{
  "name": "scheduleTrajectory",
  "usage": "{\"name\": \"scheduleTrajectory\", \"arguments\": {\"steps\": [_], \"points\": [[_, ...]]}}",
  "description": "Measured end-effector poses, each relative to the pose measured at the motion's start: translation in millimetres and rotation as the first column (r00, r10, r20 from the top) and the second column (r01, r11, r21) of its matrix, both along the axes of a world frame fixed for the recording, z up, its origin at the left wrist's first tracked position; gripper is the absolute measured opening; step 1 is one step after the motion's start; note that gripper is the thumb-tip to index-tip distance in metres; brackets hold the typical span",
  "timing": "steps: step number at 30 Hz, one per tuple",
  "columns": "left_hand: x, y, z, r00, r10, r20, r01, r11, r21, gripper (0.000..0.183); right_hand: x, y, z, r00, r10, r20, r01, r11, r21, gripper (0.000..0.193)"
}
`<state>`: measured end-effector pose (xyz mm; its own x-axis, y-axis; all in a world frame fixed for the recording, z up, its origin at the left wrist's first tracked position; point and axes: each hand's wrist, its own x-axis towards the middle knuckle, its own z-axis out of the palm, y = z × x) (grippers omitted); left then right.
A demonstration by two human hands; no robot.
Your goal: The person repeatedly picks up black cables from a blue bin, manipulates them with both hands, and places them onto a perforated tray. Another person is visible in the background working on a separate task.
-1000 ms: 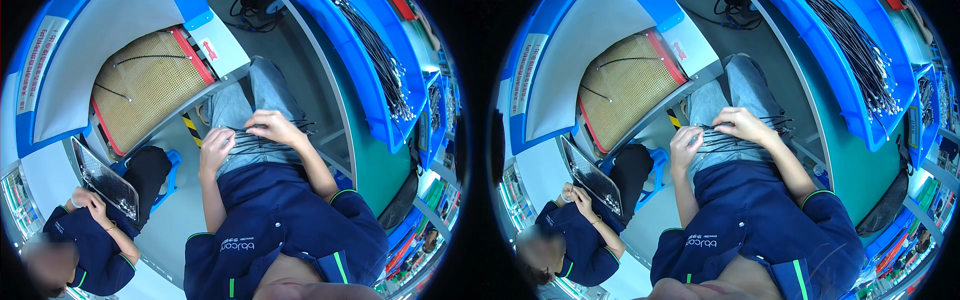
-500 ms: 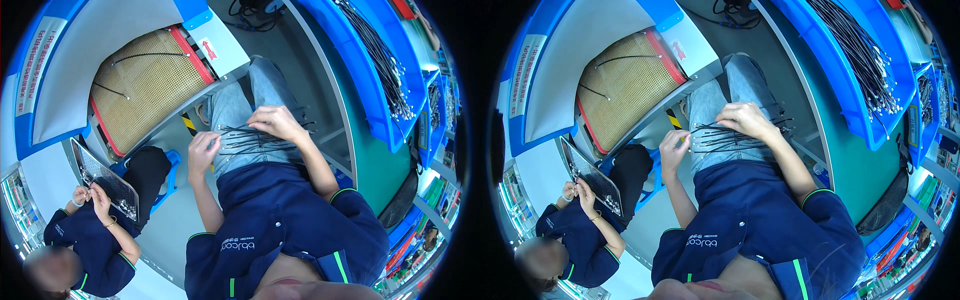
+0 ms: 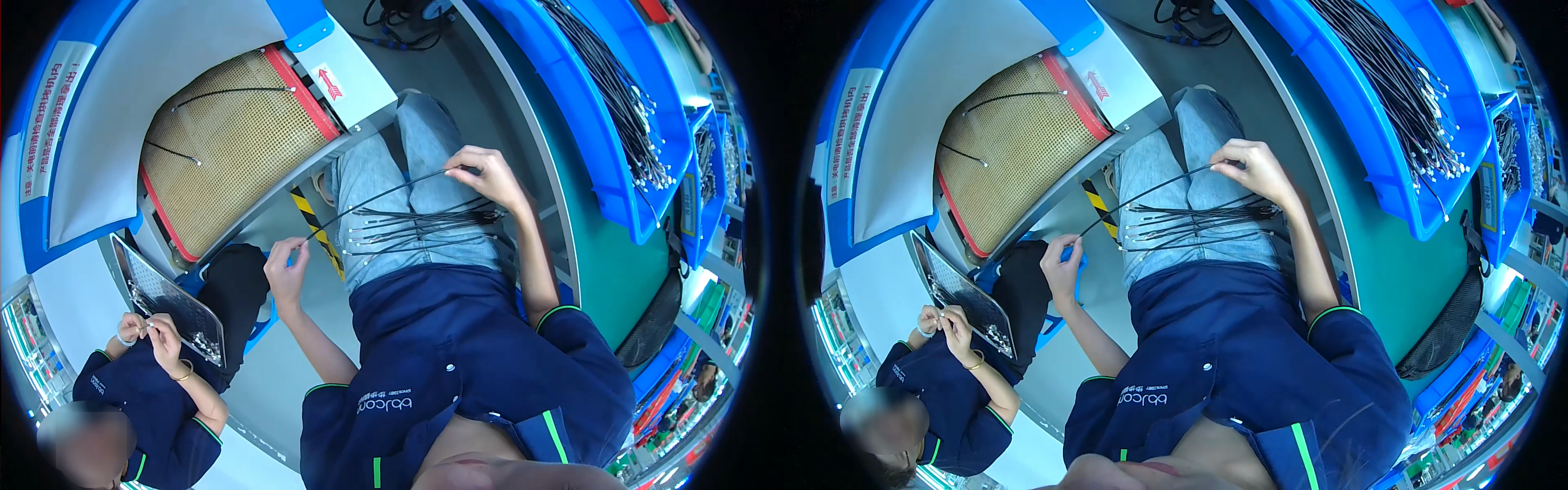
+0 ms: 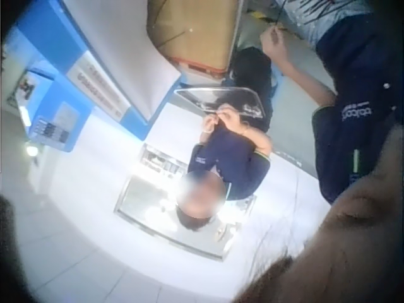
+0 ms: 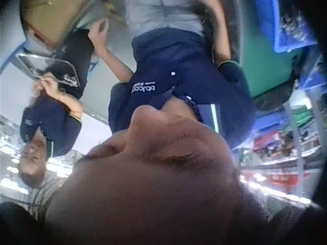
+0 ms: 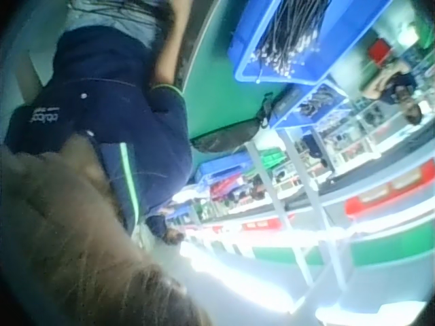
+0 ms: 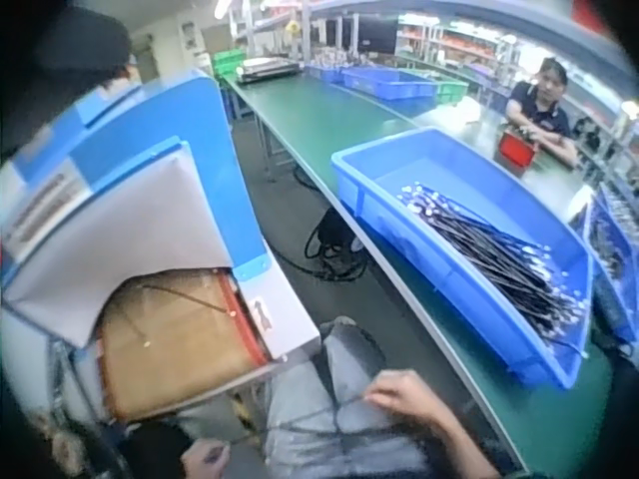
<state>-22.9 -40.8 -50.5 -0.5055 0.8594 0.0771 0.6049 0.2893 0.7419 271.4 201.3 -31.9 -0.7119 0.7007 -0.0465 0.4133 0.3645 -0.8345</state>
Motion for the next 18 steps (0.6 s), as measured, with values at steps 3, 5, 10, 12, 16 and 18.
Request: {"name": "scheduleTrajectory", "arguments": {"steps": [3,5,10,12,16,18], "points": [[-3.8,-5.0,1.8,1.0,0.019,0.001,-0.019,1.0,0.002,0.012,-5.1,-3.4,1.6,0.998,-0.012,-0.055,0.011,1.0,-0.014,0.01],[-6.5,-8.2,3.2,1.0,0.031,0.004,-0.031,1.0,0.004,0.012,-5.5,-4.4,1.4,0.997,0.009,-0.077,-0.01,1.0,-0.02,0.01],[-10.8,-9.0,8.9,1.0,0.02,-0.01,-0.02,1.0,0.012,0.012,-1.6,-4.3,-0.8,0.993,0.102,-0.066,-0.102,0.995,0.002,0.01],[-10.3,-6.4,13.8,0.999,0.036,0.015,-0.036,0.999,-0.012,0.012,-0.8,-4.7,0.0,0.992,0.114,-0.049,-0.114,0.993,-0.006,0.009],[-13.2,-4.0,15.1,1.0,0.029,0.002,-0.029,1.0,-0.01,0.012,-0.4,-6.3,0.5,0.989,0.13,-0.07,-0.13,0.991,0.003,0.009],[-14.6,-3.4,13.9,1.0,0.017,-0.017,-0.017,1.0,-0.001,0.012,0.0,-8.1,-2.1,0.989,0.116,-0.091,-0.114,0.993,0.023,0.007]]}}
